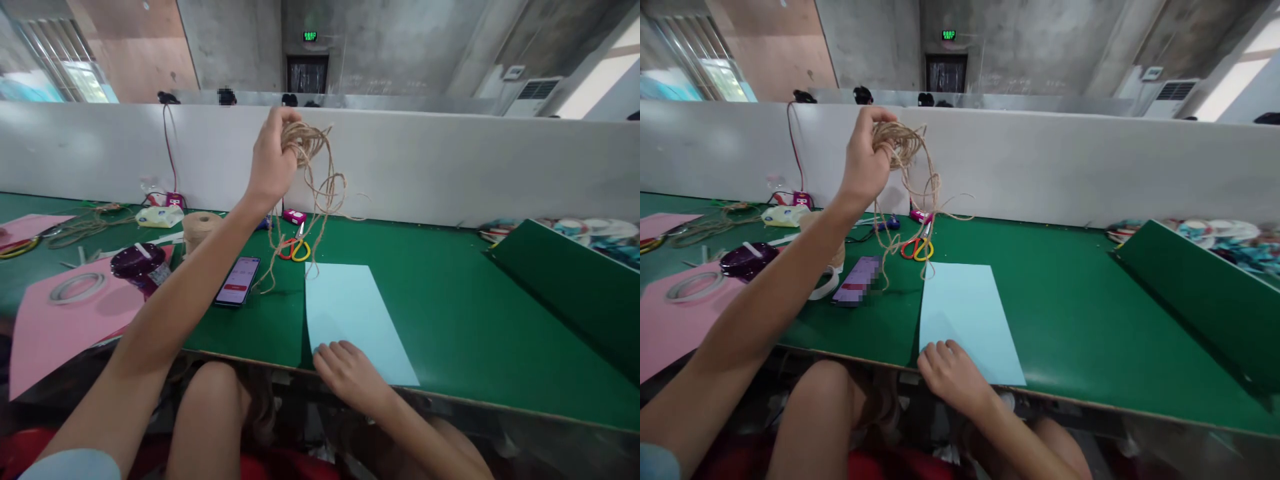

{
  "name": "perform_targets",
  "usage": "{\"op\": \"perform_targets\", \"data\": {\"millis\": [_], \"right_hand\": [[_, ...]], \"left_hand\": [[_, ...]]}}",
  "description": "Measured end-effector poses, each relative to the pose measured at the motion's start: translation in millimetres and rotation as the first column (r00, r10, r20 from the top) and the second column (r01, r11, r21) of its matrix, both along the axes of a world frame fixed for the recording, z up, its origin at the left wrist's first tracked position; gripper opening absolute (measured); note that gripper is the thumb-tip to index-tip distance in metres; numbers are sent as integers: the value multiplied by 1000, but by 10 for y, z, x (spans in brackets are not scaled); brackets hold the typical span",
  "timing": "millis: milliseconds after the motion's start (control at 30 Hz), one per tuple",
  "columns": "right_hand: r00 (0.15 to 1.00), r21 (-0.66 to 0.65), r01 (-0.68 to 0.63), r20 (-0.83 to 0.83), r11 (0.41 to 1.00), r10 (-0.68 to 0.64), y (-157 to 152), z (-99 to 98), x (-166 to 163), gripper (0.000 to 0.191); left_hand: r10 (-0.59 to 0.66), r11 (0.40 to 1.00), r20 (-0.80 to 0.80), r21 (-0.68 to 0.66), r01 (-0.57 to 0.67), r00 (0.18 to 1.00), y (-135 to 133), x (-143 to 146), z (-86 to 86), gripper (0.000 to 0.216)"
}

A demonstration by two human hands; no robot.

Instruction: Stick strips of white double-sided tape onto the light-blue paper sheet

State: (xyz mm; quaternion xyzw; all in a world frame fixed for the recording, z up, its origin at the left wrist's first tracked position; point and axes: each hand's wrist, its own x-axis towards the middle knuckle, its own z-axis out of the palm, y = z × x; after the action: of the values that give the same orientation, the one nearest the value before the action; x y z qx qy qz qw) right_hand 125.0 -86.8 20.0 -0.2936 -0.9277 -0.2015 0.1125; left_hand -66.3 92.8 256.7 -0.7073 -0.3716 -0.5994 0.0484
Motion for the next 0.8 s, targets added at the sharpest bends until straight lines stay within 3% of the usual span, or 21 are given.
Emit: {"op": "perform_targets", "data": {"millis": [133,200,233,333,433,500,533,633,733,800], "right_hand": [[998,26,-19,-67,999,20,-41,-182,-263,12],[994,-21,-13,-110,1000,10,-57,-208,-347,7],[990,-68,-7,-141,998,-2,-65,-188,-374,13],[951,-214,-17,-306,977,-50,-60,8,-381,39],[821,-239,16,-551,971,-150,54,303,-296,29],[657,-296,100,-697,950,-287,201,458,-230,26],[575,-335,131,-741,933,-347,287,507,-208,24],[438,-422,94,-796,902,-418,558,538,-230,26],[349,-436,-9,-845,900,-406,796,474,-368,69],[319,-464,-125,-856,877,-407,930,435,-468,81]], "left_hand": [[-60,993,-63,-107,53,996,-28,-50,-78,21],[-106,980,-54,-172,95,993,-19,-84,-153,19],[-126,972,-42,-206,115,991,-18,-99,-199,19],[-153,943,18,-295,152,988,-51,-129,-368,19],[-179,895,102,-395,205,979,-129,-125,-575,18],[-229,794,208,-525,306,951,-179,-105,-717,19],[-246,713,282,-596,370,928,-199,-90,-785,20],[-249,453,465,-719,527,850,-241,-38,-971,21],[-278,272,547,-743,611,790,-286,19,-1129,24],[-313,201,568,-743,638,761,-335,57,-1219,28]]}}
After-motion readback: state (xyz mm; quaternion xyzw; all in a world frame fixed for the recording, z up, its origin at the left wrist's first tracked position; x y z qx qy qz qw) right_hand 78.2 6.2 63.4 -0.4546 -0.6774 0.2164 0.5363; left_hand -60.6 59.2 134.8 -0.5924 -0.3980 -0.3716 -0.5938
